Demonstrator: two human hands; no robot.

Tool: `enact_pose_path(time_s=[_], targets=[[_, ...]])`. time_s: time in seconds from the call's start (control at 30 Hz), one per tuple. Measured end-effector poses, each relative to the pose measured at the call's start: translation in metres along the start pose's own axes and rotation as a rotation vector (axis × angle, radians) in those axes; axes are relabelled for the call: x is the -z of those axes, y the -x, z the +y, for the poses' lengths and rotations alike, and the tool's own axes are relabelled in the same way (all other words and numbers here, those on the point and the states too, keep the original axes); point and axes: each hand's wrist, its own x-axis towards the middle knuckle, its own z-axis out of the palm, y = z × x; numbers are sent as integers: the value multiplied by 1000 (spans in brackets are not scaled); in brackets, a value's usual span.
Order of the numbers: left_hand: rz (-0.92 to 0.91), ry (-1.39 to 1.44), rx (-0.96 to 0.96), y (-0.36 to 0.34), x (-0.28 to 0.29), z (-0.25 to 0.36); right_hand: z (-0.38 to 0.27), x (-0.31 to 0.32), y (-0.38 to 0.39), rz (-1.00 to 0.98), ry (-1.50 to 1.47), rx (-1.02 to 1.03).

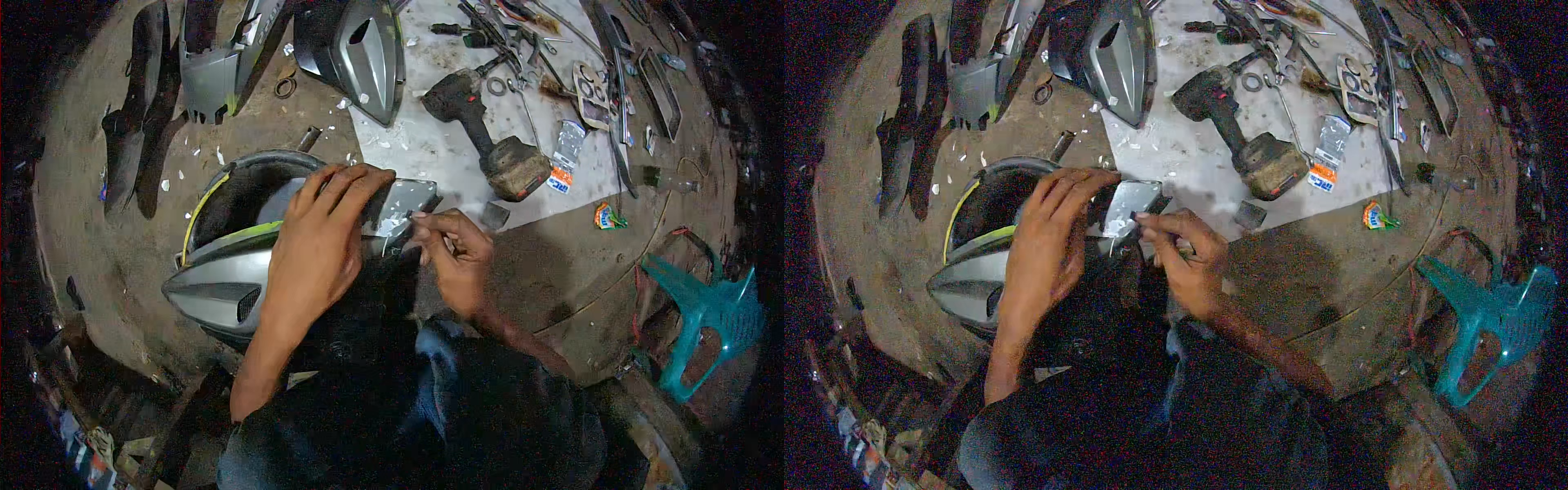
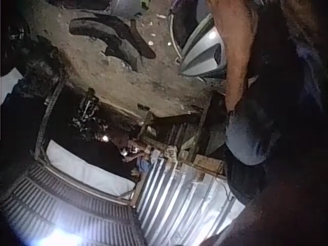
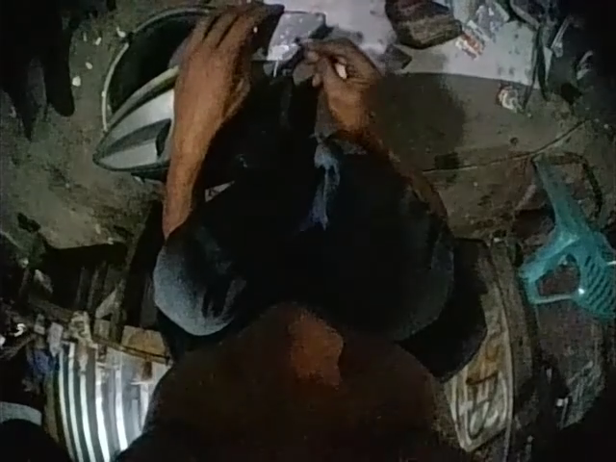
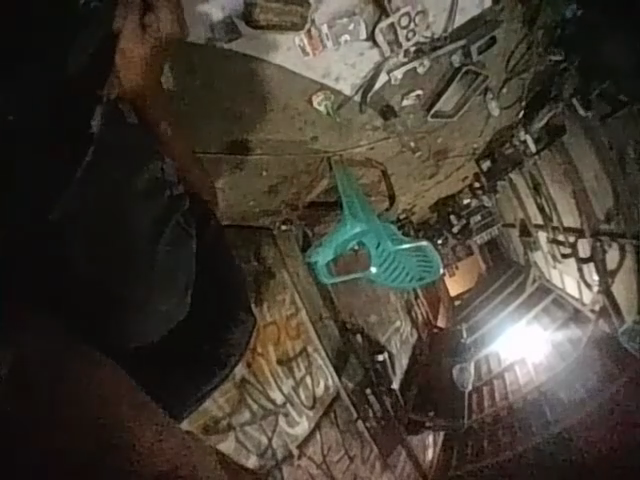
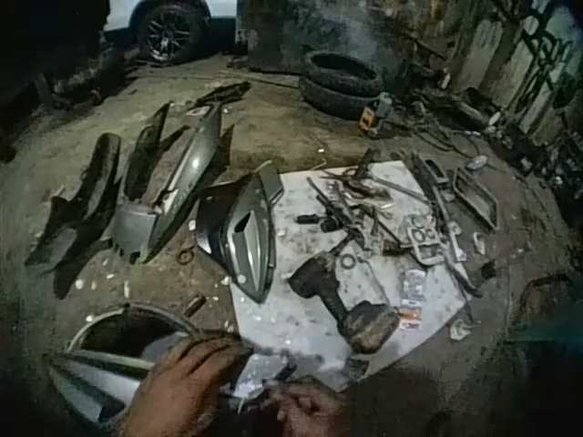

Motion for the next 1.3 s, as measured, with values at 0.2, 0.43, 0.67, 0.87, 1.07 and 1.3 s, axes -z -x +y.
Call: enact_pose_path(time_s=[0.2,0.43,0.67,0.87,1.07,1.3], targets=[[-24,-28,12,2,0,-1,-15,10,-1,-206,191,103],[-73,-155,70,2,-1,16,16,28,-24,314,-59,-9],[-24,-95,108,-1,-3,15,8,27,-29,347,-63,-6],[1,-62,126,-6,-5,17,15,19,-25,310,41,-51],[48,-84,47,0,-14,-1,-7,20,-18,91,-171,-101],[-31,-127,91,-4,-3,17,-6,23,-11,83,138,-91]])
